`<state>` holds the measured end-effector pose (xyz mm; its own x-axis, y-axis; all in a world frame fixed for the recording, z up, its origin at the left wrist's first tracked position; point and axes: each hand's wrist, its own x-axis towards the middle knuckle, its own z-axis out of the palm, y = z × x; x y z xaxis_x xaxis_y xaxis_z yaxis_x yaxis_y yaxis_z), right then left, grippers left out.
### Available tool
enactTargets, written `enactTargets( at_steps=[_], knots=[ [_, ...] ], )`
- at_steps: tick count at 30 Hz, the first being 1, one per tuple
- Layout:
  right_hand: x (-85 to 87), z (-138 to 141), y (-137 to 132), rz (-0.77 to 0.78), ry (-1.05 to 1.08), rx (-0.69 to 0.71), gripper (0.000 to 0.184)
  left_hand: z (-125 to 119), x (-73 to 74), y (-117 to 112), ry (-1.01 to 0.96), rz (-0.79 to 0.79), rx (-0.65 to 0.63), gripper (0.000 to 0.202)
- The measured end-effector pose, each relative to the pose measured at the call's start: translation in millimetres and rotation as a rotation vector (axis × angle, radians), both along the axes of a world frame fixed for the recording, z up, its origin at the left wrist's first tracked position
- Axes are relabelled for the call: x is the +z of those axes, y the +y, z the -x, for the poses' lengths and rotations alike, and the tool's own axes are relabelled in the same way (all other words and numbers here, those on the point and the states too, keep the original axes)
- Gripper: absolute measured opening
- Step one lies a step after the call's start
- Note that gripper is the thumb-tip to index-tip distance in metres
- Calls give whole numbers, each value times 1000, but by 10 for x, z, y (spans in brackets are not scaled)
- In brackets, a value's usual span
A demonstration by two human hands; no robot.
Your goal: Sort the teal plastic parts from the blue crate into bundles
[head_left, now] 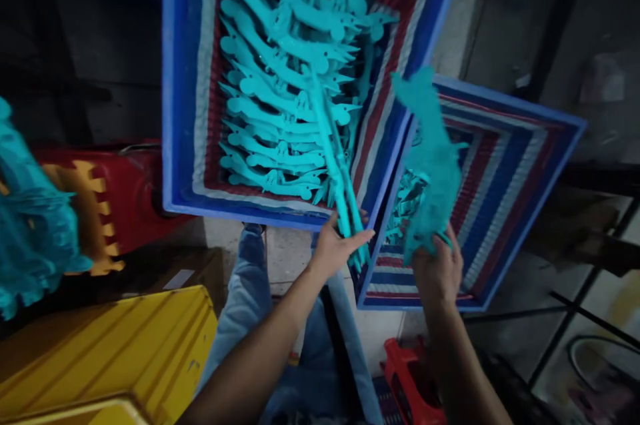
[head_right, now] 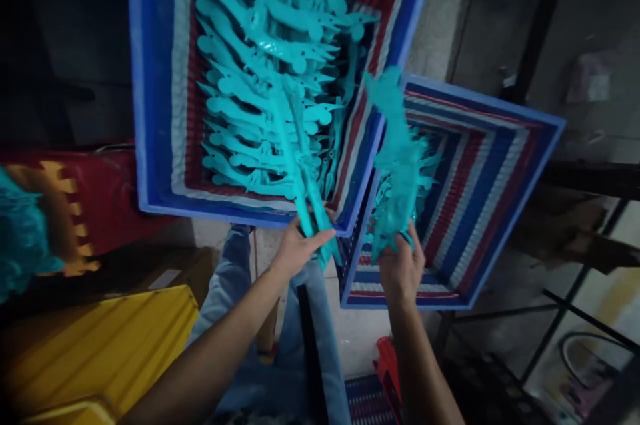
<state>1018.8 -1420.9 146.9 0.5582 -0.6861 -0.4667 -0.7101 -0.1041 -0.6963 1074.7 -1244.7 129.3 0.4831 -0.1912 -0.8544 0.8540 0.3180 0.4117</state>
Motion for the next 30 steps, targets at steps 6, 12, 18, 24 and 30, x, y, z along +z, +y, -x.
enactTargets(
  at_steps=[6, 12, 18, 24, 30],
  knots=[
    [364, 274, -140, 512, -70, 39, 44, 47, 235, -662, -44, 283, -141, 48],
    [-67, 233, 515, -212, -120, 812, 53, -81, 33, -21, 12, 53, 73, 45],
    [-1652, -299, 1151, -313, 112, 998, 43, 39, -350, 1314, 27, -490, 171, 35],
    [-2883, -490, 1482, 481, 569, 911, 61, 250, -506, 1971, 41, -659, 282, 32],
    [-3010, -192, 1034, 226, 788, 471, 74, 346, -500, 2068, 66, -586, 233, 27]
  ],
)
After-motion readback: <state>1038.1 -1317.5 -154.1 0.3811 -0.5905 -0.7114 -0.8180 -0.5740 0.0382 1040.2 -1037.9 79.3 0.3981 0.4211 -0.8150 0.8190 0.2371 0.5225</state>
